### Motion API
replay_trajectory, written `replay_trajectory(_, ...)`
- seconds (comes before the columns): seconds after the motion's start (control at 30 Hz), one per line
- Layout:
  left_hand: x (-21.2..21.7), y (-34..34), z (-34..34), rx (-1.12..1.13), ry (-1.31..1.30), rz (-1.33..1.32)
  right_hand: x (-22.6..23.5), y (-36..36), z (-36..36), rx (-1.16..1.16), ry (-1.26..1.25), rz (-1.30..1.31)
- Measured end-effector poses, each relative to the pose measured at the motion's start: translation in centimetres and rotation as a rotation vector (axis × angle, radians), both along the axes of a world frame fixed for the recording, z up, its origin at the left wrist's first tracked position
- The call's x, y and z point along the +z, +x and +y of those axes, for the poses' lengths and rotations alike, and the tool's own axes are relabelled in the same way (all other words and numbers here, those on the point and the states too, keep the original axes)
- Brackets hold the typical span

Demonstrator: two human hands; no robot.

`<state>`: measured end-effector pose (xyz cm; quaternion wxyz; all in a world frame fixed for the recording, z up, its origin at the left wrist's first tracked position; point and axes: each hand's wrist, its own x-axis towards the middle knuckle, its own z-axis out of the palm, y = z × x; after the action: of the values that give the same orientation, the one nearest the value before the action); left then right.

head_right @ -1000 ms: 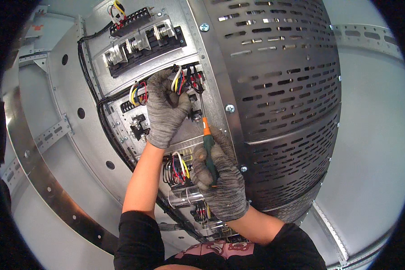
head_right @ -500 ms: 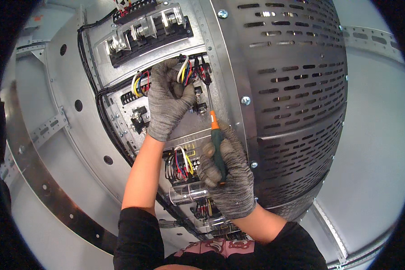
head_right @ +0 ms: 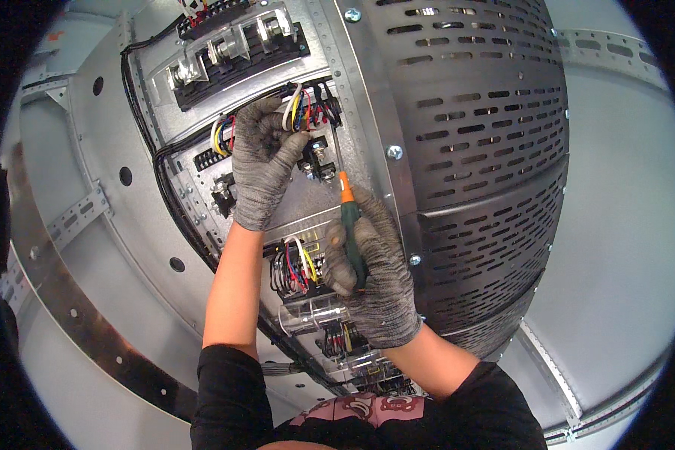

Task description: The person uses a screwdriver to connect and secure wires to terminal blocks inside a metallic enclosure. They repeatedly tighten screws on multiple terminals while routing and organizing the wires.

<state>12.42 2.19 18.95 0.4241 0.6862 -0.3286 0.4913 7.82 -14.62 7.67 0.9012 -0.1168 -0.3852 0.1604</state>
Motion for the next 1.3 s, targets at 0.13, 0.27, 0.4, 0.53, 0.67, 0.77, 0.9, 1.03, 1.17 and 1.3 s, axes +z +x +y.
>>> replay_trajectory(0.13,-0.2,0.7,0.6,0.024,0.07,-0.056,0.0,0.1,0.0,-0.015,-0.009,0.004)
replay_trajectory(0.27,-0.2,0.6,0.2,0.132,0.121,-0.07,-0.1,0.2,0.0,-0.03,-0.039,-0.022)
replay_trajectory(0.4,-0.1,0.9,0.4,0.169,0.166,-0.09,-0.1,0.2,-0.1,-0.056,-0.057,-0.032)
replay_trajectory(0.53,0.0,0.6,0.1,0.127,0.109,-0.056,-0.2,0.2,-0.3,-0.037,-0.063,-0.071)
replay_trajectory(0.67,0.1,0.4,0.1,0.154,0.129,-0.067,-1.2,-0.5,-0.6,-0.026,-0.135,-0.078)
replay_trajectory(0.77,0.0,0.7,-0.2,0.156,0.134,-0.093,-0.8,-1.1,-0.8,-0.028,-0.132,-0.115)
replay_trajectory(0.9,0.0,0.7,0.1,0.149,0.118,-0.063,-0.3,-0.7,-0.7,-0.003,-0.146,-0.07)
replay_trajectory(1.03,0.0,0.6,-0.2,0.144,0.112,-0.095,-1.4,-0.9,-1.2,-0.016,-0.159,-0.093)
replay_trajectory(1.17,0.1,0.9,-0.3,0.147,0.112,-0.112,-1.6,-1.0,-0.7,-0.036,-0.174,-0.063)
replay_trajectory(1.3,0.0,0.7,0.2,0.188,0.144,-0.091,-0.6,-0.2,-0.5,-0.033,-0.13,-0.056)
